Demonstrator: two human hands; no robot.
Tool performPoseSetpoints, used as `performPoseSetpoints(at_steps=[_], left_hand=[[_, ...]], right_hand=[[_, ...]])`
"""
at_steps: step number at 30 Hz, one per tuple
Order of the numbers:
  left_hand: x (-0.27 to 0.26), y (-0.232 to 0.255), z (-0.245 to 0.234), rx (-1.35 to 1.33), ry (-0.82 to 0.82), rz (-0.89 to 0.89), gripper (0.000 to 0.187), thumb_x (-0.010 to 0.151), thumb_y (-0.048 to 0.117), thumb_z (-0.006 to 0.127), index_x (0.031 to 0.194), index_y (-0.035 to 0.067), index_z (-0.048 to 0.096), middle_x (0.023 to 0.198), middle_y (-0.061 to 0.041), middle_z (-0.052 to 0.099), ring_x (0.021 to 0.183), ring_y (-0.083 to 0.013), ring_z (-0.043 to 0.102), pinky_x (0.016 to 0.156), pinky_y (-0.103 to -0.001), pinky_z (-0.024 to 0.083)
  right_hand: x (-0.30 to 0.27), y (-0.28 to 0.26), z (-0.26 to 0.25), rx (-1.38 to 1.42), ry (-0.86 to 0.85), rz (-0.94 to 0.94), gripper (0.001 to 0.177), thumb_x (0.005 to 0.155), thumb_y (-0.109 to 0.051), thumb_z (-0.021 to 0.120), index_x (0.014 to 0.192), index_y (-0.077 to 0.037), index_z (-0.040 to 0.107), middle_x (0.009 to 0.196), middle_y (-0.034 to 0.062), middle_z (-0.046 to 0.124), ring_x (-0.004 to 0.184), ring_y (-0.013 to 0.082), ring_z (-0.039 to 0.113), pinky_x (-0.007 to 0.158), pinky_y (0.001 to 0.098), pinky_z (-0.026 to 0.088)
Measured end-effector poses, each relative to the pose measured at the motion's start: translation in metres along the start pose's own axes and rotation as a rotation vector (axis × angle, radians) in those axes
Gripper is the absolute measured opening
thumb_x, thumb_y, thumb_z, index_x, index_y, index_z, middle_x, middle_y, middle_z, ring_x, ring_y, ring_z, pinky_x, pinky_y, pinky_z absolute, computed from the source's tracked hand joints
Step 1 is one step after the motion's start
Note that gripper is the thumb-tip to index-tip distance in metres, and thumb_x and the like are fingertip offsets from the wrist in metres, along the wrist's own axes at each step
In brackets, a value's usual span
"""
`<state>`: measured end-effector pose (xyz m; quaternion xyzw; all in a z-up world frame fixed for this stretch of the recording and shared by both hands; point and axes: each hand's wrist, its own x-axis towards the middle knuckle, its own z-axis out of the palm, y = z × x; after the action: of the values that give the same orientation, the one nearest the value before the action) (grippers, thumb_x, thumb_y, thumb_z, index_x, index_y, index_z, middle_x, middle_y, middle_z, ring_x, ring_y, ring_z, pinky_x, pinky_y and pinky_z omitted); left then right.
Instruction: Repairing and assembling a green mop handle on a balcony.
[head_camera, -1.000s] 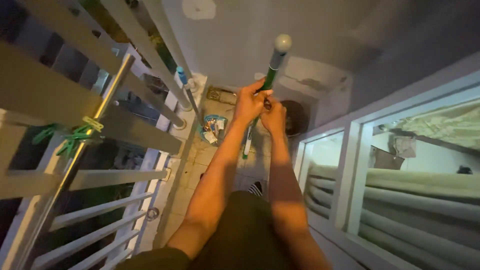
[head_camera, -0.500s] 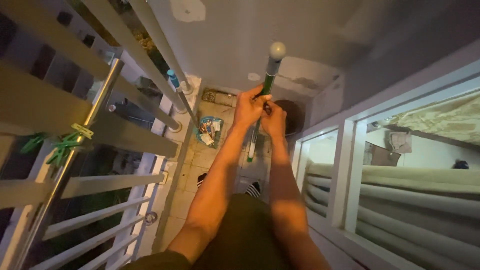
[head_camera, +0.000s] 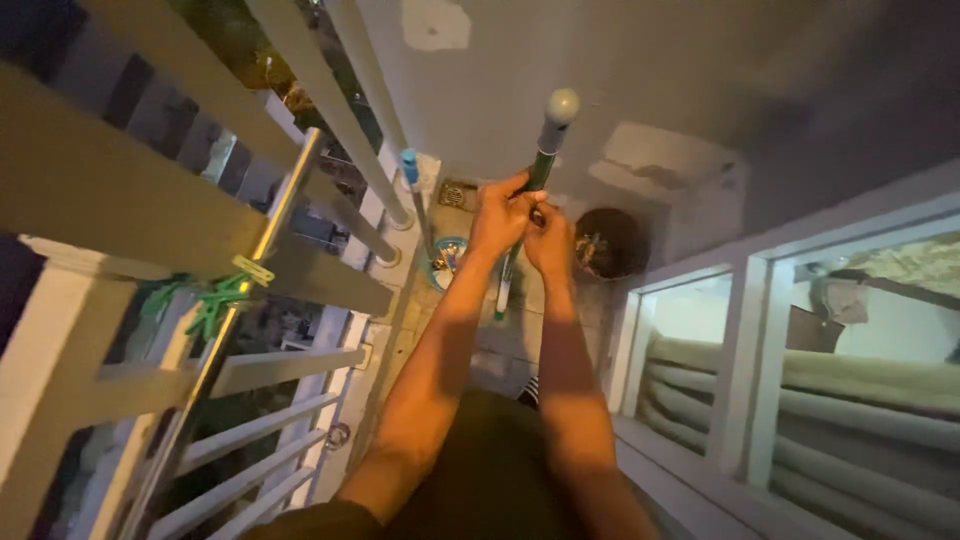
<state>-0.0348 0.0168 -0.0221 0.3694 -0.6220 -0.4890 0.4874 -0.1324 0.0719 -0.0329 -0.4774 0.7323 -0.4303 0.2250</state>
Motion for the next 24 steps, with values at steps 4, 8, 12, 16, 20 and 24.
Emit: performPoseSetpoints(at_steps=[4, 8, 12, 16, 20, 24], left_hand=[[0.007, 0.027, -0.03, 0.098, 0.03, -0.029, 0.029, 0.087, 0.005, 0.074, 0.115, -0.003, 0.072, 0.075, -0.005, 0.071, 0.065, -0.0088, 0.069, 0.058, -0.029, 0.056], [0.013, 0.027, -0.051, -0.01, 0.019, -0.11, 0.025, 0.09, 0.005, 0.073, 0.113, -0.003, 0.073, 0.073, -0.008, 0.069, 0.064, -0.0099, 0.063, 0.055, -0.029, 0.052], [0.015, 0.026, -0.066, 0.033, 0.025, -0.086, 0.026, 0.09, 0.007, 0.074, 0.114, -0.003, 0.071, 0.074, -0.007, 0.071, 0.063, -0.0087, 0.066, 0.054, -0.027, 0.053], [0.017, 0.006, -0.066, -0.058, 0.038, -0.048, 0.035, 0.091, 0.004, 0.072, 0.126, -0.001, 0.071, 0.077, -0.007, 0.07, 0.069, -0.0068, 0.063, 0.058, -0.026, 0.055], [0.015, 0.015, -0.061, -0.036, 0.051, -0.05, 0.037, 0.091, 0.002, 0.069, 0.128, -0.001, 0.07, 0.078, -0.009, 0.072, 0.065, -0.0092, 0.064, 0.056, -0.028, 0.054], [0.014, 0.022, -0.048, 0.009, 0.039, -0.051, 0.037, 0.091, 0.003, 0.07, 0.127, 0.0, 0.066, 0.086, -0.006, 0.075, 0.068, -0.0081, 0.07, 0.058, -0.026, 0.059]], right_hand=[[0.008, 0.016, 0.042, 0.175, 0.031, -0.11, 0.032, 0.09, -0.019, 0.067, 0.119, -0.007, 0.071, 0.104, 0.0181, 0.077, 0.098, 0.0302, 0.078, 0.081, 0.0392, 0.057], [0.013, 0.005, 0.061, 0.063, -0.011, -0.054, 0.03, 0.09, -0.016, 0.069, 0.118, -0.005, 0.072, 0.102, 0.0185, 0.078, 0.093, 0.0289, 0.075, 0.079, 0.0381, 0.055], [0.012, -0.012, 0.07, 0.138, -0.042, -0.056, 0.029, 0.093, -0.013, 0.066, 0.119, -0.003, 0.071, 0.103, 0.0164, 0.078, 0.096, 0.0236, 0.077, 0.081, 0.0348, 0.057], [0.015, -0.008, 0.077, 0.247, -0.07, -0.115, 0.029, 0.091, -0.01, 0.064, 0.119, -0.002, 0.071, 0.107, 0.0147, 0.078, 0.097, 0.0229, 0.077, 0.082, 0.0341, 0.057], [0.015, -0.011, 0.07, 0.186, -0.093, -0.051, 0.031, 0.089, -0.01, 0.069, 0.119, -0.001, 0.07, 0.105, 0.0141, 0.078, 0.099, 0.0224, 0.076, 0.083, 0.0339, 0.058], [0.011, -0.018, 0.052, 0.128, -0.084, -0.051, 0.033, 0.088, -0.012, 0.071, 0.119, -0.001, 0.07, 0.108, 0.0133, 0.075, 0.099, 0.0217, 0.073, 0.081, 0.0344, 0.056]])
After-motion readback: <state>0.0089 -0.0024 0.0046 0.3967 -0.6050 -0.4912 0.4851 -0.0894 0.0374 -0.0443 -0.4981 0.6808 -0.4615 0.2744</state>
